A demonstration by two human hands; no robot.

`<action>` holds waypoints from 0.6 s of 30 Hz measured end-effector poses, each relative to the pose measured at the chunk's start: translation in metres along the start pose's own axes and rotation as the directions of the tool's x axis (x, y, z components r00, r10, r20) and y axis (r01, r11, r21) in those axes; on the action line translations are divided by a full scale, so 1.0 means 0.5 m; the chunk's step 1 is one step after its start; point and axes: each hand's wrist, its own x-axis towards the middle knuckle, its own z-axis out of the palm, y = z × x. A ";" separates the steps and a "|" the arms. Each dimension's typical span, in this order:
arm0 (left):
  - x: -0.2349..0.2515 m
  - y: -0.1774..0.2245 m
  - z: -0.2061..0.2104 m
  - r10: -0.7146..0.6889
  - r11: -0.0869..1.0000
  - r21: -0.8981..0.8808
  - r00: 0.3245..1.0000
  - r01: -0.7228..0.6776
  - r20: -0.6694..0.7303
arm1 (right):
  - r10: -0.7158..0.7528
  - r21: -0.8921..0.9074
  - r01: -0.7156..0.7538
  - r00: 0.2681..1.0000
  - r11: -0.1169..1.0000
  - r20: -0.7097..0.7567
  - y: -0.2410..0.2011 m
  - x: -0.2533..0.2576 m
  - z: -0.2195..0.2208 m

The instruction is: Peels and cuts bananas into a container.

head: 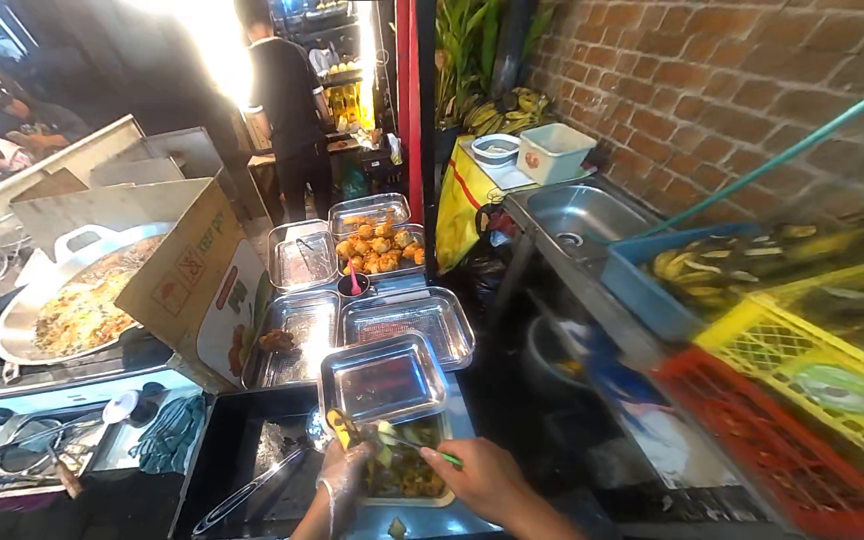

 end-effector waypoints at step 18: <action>-0.020 0.005 -0.023 0.051 0.989 0.140 0.995 -0.038 -0.088 | -0.213 0.189 0.229 0.972 0.955 -0.098 0.123 -0.092 0.118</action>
